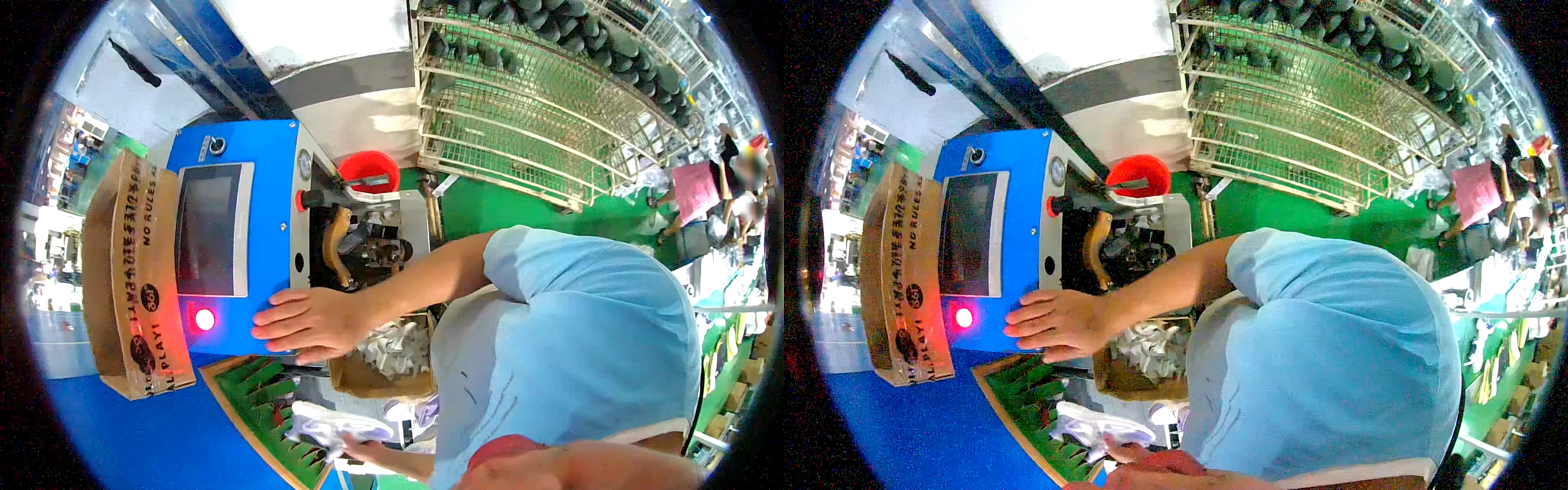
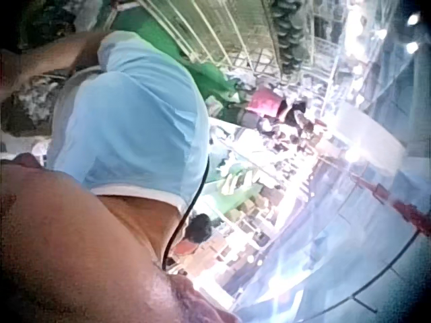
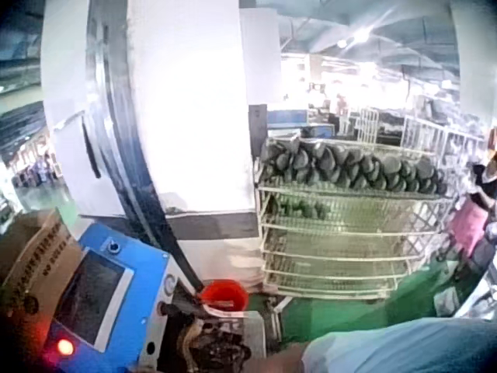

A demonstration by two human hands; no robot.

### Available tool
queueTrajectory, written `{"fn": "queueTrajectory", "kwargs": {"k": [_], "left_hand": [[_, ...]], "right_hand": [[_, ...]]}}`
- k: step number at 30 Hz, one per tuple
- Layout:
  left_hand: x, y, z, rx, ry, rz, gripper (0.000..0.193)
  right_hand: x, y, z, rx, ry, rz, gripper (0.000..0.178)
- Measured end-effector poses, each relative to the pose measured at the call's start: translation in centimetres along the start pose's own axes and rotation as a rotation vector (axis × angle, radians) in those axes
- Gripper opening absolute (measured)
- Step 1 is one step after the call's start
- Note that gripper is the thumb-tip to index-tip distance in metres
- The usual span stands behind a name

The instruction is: The person takes shoes from a conveyor and a box, inserts a shoe last into each one, and places the assembled units onto a rack.

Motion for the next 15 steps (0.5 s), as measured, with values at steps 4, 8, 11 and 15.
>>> {"fn": "queueTrajectory", "kwargs": {"k": [4,8,11,15], "left_hand": [[-5.3,-0.7,10.1,0.166,0.009,0.075,0.050],[-11.1,3.5,19.1,0.409,0.025,0.128,0.043],[-15.6,6.8,24.0,0.515,0.044,0.189,0.039],[-22.6,11.9,27.0,0.476,0.094,0.322,0.034]], "right_hand": [[6.4,-1.4,4.8,0.155,0.310,-0.561,0.082],[10.9,-4.8,6.3,0.262,0.662,-1.412,0.144],[6.8,-8.9,4.7,0.385,0.502,-1.052,0.145],[3.7,-14.9,2.6,0.309,0.544,-0.657,0.148]]}}
Point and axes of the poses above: each hand's wrist, its own z-axis away from the middle knuckle, its own y-axis out of the palm, x = y × z, the point moved 2 cm from there along -z, towards the middle knuckle, and after that the axes turned 3 degrees about -x, right-handed, at the moved point
